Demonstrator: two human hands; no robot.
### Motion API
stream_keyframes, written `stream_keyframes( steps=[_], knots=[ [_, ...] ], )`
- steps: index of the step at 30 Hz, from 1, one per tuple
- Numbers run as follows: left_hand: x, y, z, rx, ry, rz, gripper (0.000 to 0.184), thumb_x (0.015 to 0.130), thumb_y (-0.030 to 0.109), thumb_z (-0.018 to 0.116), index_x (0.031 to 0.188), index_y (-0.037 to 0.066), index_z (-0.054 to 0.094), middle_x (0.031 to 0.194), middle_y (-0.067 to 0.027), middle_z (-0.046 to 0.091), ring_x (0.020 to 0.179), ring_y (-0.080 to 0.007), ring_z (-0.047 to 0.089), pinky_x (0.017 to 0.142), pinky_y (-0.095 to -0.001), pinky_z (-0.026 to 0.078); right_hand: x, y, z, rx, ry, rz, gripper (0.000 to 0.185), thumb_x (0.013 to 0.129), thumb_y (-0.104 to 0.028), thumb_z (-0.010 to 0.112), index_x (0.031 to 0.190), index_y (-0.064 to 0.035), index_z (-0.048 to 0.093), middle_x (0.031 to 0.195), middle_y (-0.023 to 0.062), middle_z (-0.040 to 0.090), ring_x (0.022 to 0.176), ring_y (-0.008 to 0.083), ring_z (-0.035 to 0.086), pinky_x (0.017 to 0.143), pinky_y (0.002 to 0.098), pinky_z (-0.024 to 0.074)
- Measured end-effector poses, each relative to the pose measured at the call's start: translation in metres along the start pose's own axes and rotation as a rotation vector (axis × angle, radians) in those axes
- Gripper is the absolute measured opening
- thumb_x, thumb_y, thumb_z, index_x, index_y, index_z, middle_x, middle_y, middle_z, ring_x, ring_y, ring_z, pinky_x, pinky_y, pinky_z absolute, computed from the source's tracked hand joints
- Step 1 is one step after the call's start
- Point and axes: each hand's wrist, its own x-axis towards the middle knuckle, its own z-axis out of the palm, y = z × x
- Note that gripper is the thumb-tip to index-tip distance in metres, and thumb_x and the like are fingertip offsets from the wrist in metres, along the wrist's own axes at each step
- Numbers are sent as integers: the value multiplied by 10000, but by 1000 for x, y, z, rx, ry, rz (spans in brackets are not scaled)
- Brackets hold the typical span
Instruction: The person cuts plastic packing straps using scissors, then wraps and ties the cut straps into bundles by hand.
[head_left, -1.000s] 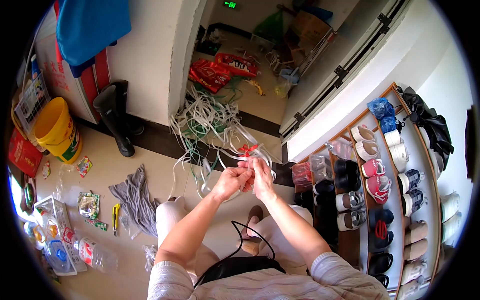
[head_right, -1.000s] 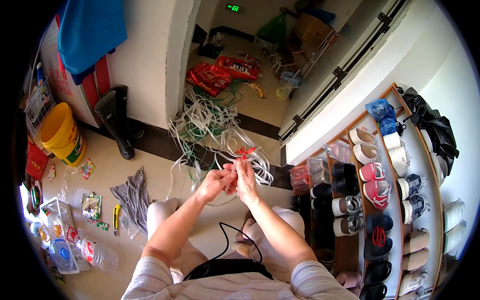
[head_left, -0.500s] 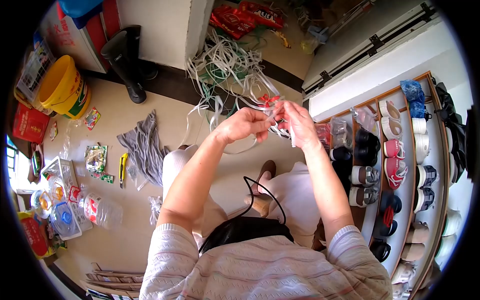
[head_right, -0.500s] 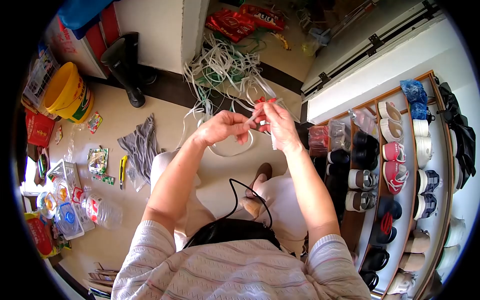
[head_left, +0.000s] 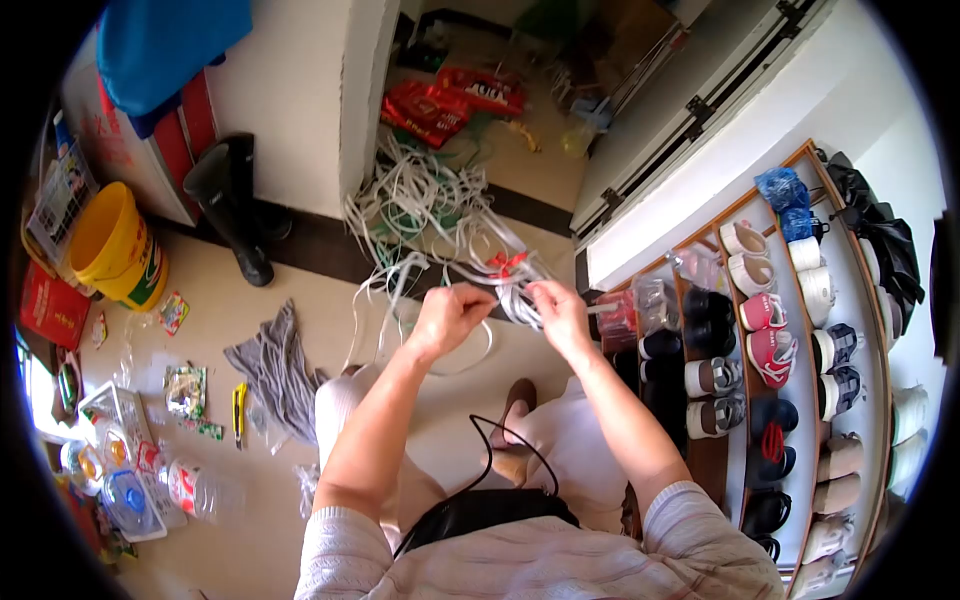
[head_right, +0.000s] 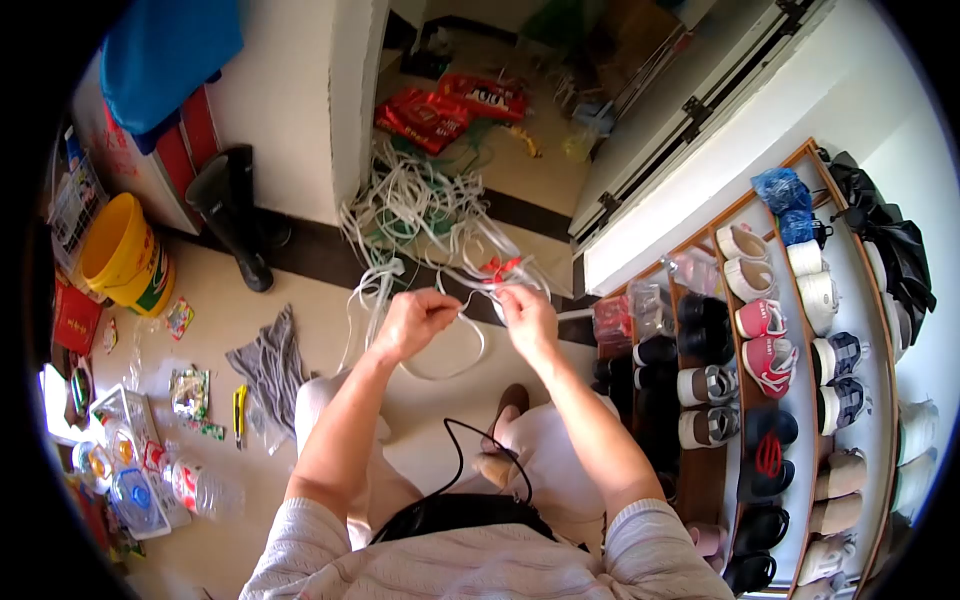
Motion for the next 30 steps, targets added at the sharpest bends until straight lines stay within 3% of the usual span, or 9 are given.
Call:
stream_keyframes(
  steps=[1, 3, 4, 10, 15, 19, 24, 25, 30],
  knots=[
    [-1, 1, 3, -5, 21, 25, 129, 769, 92, 627, 868, 13, 650, 709, -74, 616, 621, -114, 571, 580, -245, 466, 2, -8, -1, -249, 32, -196, 146, 845, -167, 552, 907, -51, 615, 807, 103, 635, 730, 242, 605, 648, 313, 473],
    [-1, 1, 7, -52, 30, -11, 128, 766, 87, 629, 868, 12, 649, 723, -78, 617, 639, -119, 577, 596, -250, 468, -1, -20, 5, -204, -38, -142, 164, 842, -195, 544, 906, -64, 619, 815, 145, 624, 753, 324, 589, 649, 368, 471],
    [-2, 2, 8, -43, 47, -15, 126, 763, 83, 632, 866, 14, 650, 731, -75, 614, 643, -121, 579, 600, -251, 469, -5, -33, 7, -200, -158, 83, 205, 861, -228, 510, 896, -57, 616, 800, 158, 617, 771, 337, 584, 644, 374, 467],
    [-3, -7, 17, -129, 119, 1, 122, 729, 65, 660, 847, 32, 662, 756, -57, 584, 652, -133, 583, 609, -252, 474, -17, -31, 31, 683, -183, 468, 331, 902, -346, 479, 880, -37, 596, 700, -16, 554, 663, 58, 482, 624, 228, 419],
    [-3, -6, 27, -377, 199, -192, 84, 714, 84, 682, 752, 19, 644, 733, -46, 550, 652, -125, 577, 606, -261, 473, -16, -39, 45, 769, -91, 351, 226, 900, -239, 509, 876, -28, 586, 739, 1, 566, 655, 70, 506, 623, 212, 417],
    [0, -7, 22, -339, 196, -225, 217, 750, 109, 695, 861, 5, 539, 757, -35, 571, 663, -93, 526, 587, -229, 452, -3, -56, 40, 937, 27, 328, 251, 910, -257, 481, 903, -17, 553, 762, 50, 574, 655, 110, 542, 586, 244, 454],
    [-5, 8, 24, -757, -265, -277, 315, 884, 327, 513, 904, 15, 551, 662, -7, 507, 581, -102, 477, 531, -225, 424, 18, -61, 24, 1354, 103, 577, 203, 916, -238, 453, 867, -45, 496, 619, -10, 431, 506, 96, 411, 460, 243, 381],
    [-6, 7, 23, -811, -303, -319, 309, 882, 322, 518, 906, 16, 557, 641, -4, 494, 554, -99, 462, 505, -223, 411, 24, -59, 18, 1375, 119, 658, 185, 918, -225, 439, 854, -55, 477, 592, -32, 362, 464, 78, 320, 403, 224, 292],
    [-6, 6, 15, -918, -426, -466, 307, 844, 317, 582, 881, 12, 593, 570, 11, 450, 447, -76, 393, 401, -213, 336, 42, -47, -10, 1472, 138, 625, 175, 917, -223, 437, 826, -77, 470, 569, -49, 337, 434, 60, 281, 382, 202, 225]
  ],
)
